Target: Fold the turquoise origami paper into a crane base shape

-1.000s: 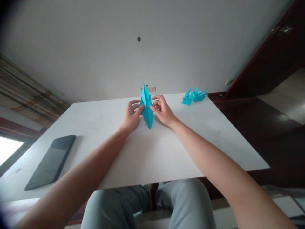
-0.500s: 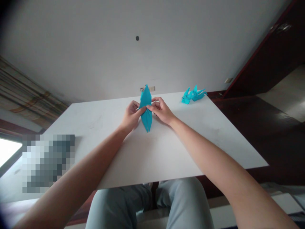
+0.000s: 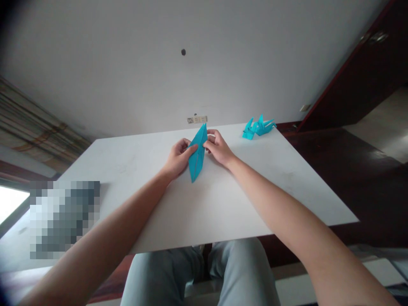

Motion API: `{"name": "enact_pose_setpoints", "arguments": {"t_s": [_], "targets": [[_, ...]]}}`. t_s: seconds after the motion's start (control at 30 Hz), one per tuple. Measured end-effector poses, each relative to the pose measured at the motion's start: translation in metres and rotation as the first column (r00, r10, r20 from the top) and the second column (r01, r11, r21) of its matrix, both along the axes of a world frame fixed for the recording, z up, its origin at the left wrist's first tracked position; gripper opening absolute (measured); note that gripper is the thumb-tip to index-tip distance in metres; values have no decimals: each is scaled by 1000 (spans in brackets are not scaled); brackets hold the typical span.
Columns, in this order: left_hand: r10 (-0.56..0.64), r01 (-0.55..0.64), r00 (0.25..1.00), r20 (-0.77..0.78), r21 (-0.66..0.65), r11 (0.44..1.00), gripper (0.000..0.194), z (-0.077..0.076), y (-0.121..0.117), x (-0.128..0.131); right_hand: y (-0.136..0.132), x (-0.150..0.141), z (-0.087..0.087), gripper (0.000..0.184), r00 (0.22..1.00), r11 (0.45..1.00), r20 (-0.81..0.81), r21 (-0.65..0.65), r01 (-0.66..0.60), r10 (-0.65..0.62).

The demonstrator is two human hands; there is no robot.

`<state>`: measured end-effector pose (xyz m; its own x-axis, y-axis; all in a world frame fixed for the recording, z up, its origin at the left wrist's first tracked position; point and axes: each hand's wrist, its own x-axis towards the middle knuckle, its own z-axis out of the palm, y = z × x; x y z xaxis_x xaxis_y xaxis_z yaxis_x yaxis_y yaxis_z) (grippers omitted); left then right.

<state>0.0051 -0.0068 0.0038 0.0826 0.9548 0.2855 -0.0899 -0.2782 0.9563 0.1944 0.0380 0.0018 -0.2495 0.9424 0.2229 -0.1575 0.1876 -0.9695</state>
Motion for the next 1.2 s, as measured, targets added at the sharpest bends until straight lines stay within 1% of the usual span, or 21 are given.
{"name": "enact_pose_setpoints", "arguments": {"t_s": [0.1,0.23,0.3,0.43,0.57,0.63,0.8,0.93,1.1,1.2], "targets": [[15,-14,1000,-24,37,999,50,3,-4,1,-1,0,2,48,1000,1000,2,-21,-3,3],[152,-146,987,-44,109,983,50,5,-5,-1,-6,0,6,42,998,997,-25,-57,-56,55],[178,-171,983,-40,131,977,51,5,-4,-2,-8,-1,8,38,996,993,-33,-75,-85,83],[139,-137,990,-8,122,983,55,4,-2,-2,-9,-1,9,30,992,989,-22,-72,-129,128],[189,-192,981,37,141,971,57,3,1,-2,-8,-1,8,30,990,989,17,-55,-140,141],[213,-217,976,41,158,963,57,2,2,-3,-9,-1,9,30,987,986,21,-63,-155,157],[206,-208,978,26,172,963,59,-1,6,-4,-14,0,12,34,989,984,-47,-101,-144,140],[216,-221,975,47,166,961,59,0,8,-5,-15,1,13,38,984,982,-66,-71,-173,168],[183,-188,982,46,120,975,57,2,8,-4,-16,1,13,42,981,983,-91,-49,-178,174],[178,-181,983,38,115,977,57,2,7,-3,-17,1,14,42,979,981,-89,-55,-187,182]]}}
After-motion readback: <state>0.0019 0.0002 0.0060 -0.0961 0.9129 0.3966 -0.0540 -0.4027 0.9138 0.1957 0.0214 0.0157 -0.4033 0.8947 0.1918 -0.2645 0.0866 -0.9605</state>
